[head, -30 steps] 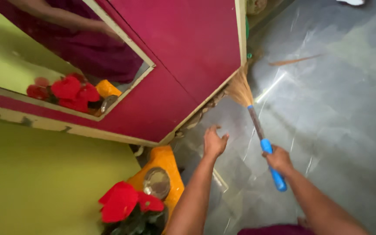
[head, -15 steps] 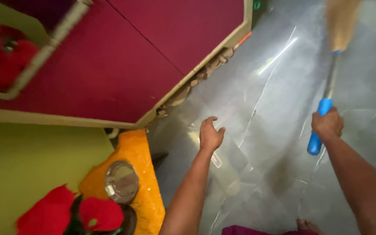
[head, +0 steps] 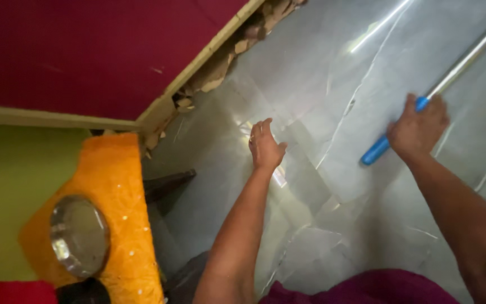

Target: The person clears a stack of items from the floor, including a book and a yellow cloth, and places them on a nearby bed. They then use a broom to sweep debris from the floor into a dustpan. Finally, they pull several sickle tools from under a cabinet and sweep the area clean.

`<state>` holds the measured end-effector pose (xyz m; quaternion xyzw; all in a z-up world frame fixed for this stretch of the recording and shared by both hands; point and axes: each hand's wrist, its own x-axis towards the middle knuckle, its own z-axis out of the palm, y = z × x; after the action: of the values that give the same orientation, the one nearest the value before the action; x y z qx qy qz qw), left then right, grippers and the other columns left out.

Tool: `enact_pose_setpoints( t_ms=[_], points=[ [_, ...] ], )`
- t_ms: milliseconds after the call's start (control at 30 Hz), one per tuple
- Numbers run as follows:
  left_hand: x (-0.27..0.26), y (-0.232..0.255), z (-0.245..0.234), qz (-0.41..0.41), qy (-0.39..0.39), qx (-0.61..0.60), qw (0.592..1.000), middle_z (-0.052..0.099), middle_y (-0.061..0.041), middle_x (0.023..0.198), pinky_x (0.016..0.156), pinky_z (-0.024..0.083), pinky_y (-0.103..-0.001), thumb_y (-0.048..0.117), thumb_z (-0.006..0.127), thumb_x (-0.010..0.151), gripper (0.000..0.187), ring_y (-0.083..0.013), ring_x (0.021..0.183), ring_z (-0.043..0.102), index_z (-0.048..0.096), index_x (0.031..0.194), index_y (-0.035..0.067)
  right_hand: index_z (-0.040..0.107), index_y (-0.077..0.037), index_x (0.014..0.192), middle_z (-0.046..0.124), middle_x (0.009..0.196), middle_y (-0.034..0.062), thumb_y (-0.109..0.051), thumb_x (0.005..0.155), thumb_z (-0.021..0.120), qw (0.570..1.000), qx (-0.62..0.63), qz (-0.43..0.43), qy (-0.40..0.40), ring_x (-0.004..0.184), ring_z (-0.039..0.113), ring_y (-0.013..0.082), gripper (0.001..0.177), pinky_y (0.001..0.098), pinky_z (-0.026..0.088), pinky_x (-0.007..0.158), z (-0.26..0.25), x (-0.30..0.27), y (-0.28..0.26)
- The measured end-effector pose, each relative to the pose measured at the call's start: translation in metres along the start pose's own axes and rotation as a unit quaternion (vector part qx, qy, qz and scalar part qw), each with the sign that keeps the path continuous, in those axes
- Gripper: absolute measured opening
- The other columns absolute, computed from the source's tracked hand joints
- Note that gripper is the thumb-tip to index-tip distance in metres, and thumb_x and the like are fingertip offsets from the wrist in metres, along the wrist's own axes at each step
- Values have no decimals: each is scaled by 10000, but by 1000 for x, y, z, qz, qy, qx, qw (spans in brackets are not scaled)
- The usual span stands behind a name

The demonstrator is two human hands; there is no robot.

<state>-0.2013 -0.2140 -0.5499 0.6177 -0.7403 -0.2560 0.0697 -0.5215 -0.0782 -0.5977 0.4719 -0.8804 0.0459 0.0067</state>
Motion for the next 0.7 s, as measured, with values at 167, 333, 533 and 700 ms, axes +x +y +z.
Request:
enact_pose_setpoints(
  t_ms=[167, 333, 533, 700],
  points=[
    [11, -21, 22, -29, -21, 44, 998, 329, -189, 1576, 1190, 266, -540, 230, 918, 697, 985, -370, 1502, 255, 378, 1520, 185, 443, -244, 1575, 295, 1652, 287, -384, 748, 840, 981, 31, -160, -101, 1519, 294, 486, 928, 614, 343, 1155, 33, 27, -41],
    [28, -24, -5, -25, -1, 57, 998, 298, -179, 1603, 1199, 238, -558, 263, 920, 689, 1020, -360, 1528, 212, 352, 1533, 192, 223, -375, 1621, 184, 1660, 271, -382, 713, 892, 945, 9, -197, -262, 1482, 286, 483, 1129, 585, 409, 1118, 73, 63, -73],
    [22, -43, -63, 28, 88, 91, 992, 356, -182, 1579, 1189, 275, -557, 280, 923, 685, 992, -381, 1508, 259, 398, 1516, 148, 163, -420, 1622, 117, 1675, 292, -347, 703, 945, 928, -42, -205, -309, 1510, 231, 530, 1209, 535, 424, 1160, 90, 51, -78],
    [14, -75, -62, 19, 87, 58, 994, 416, -191, 1550, 1199, 318, -514, 304, 924, 684, 985, -367, 1505, 300, 419, 1510, 124, 92, -430, 1630, 49, 1671, 339, -396, 660, 986, 927, -79, -200, -306, 1523, 148, 555, 1319, 530, 378, 1192, 83, 48, -89]
  ],
)
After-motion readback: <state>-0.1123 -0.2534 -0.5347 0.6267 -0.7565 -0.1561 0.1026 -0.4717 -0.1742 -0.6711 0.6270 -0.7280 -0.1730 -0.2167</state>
